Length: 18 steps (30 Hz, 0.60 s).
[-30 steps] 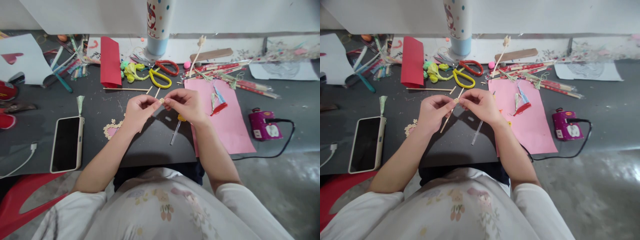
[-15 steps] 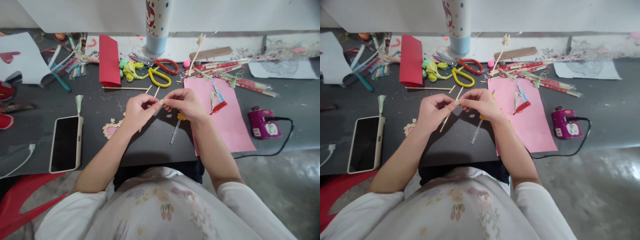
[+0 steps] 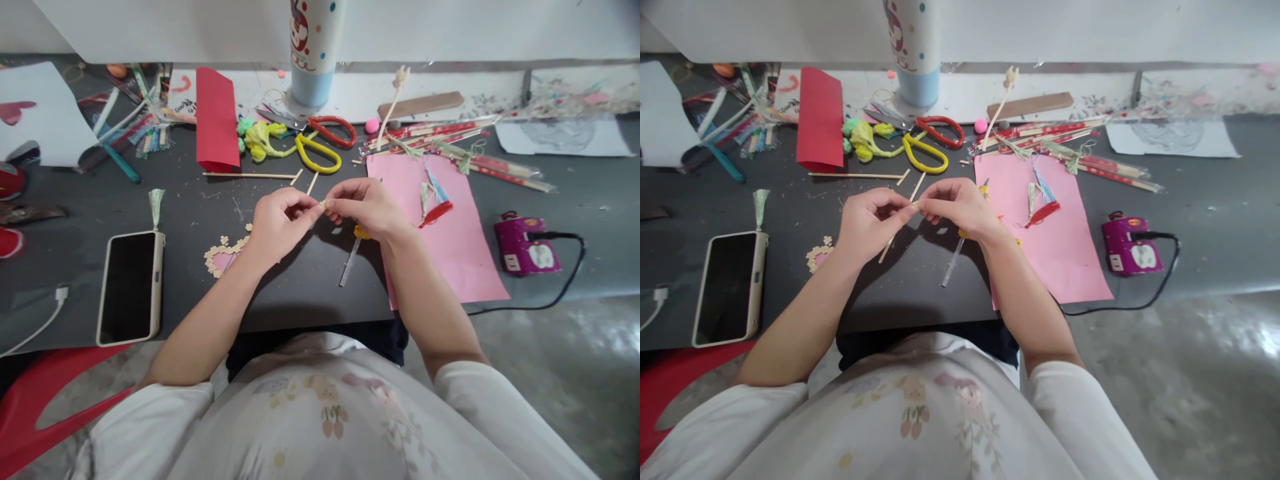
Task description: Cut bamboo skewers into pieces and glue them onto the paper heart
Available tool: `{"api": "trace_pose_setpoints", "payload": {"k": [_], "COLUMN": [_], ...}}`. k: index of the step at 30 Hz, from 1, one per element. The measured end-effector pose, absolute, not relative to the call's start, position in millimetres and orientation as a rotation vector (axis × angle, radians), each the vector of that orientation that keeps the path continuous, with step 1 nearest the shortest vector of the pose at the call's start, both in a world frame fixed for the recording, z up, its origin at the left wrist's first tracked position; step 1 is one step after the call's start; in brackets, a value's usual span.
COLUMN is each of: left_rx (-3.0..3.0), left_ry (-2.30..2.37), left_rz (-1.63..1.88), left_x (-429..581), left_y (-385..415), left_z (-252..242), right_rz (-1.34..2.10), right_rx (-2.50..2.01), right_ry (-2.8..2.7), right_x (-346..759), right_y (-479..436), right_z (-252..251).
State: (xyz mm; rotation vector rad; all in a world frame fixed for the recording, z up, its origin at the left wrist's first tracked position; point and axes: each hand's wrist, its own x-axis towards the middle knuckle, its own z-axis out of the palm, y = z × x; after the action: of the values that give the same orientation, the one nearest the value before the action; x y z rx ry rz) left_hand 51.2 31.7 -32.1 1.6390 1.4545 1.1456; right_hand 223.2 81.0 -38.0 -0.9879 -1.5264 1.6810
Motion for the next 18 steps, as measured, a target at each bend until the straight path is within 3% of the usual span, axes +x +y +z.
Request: {"api": "trace_pose_setpoints", "payload": {"k": [18], "left_rx": [1.429], "left_ry": [1.398], "left_rz": [1.127], "left_x": [49.8], "left_y": [32.8], "left_z": [-31.1], "right_rz": [1.690], "right_rx": [-0.984], "right_ry": [-1.486], "right_x": [225.1], "right_y": [80.4], "right_z": [-35.0]}}
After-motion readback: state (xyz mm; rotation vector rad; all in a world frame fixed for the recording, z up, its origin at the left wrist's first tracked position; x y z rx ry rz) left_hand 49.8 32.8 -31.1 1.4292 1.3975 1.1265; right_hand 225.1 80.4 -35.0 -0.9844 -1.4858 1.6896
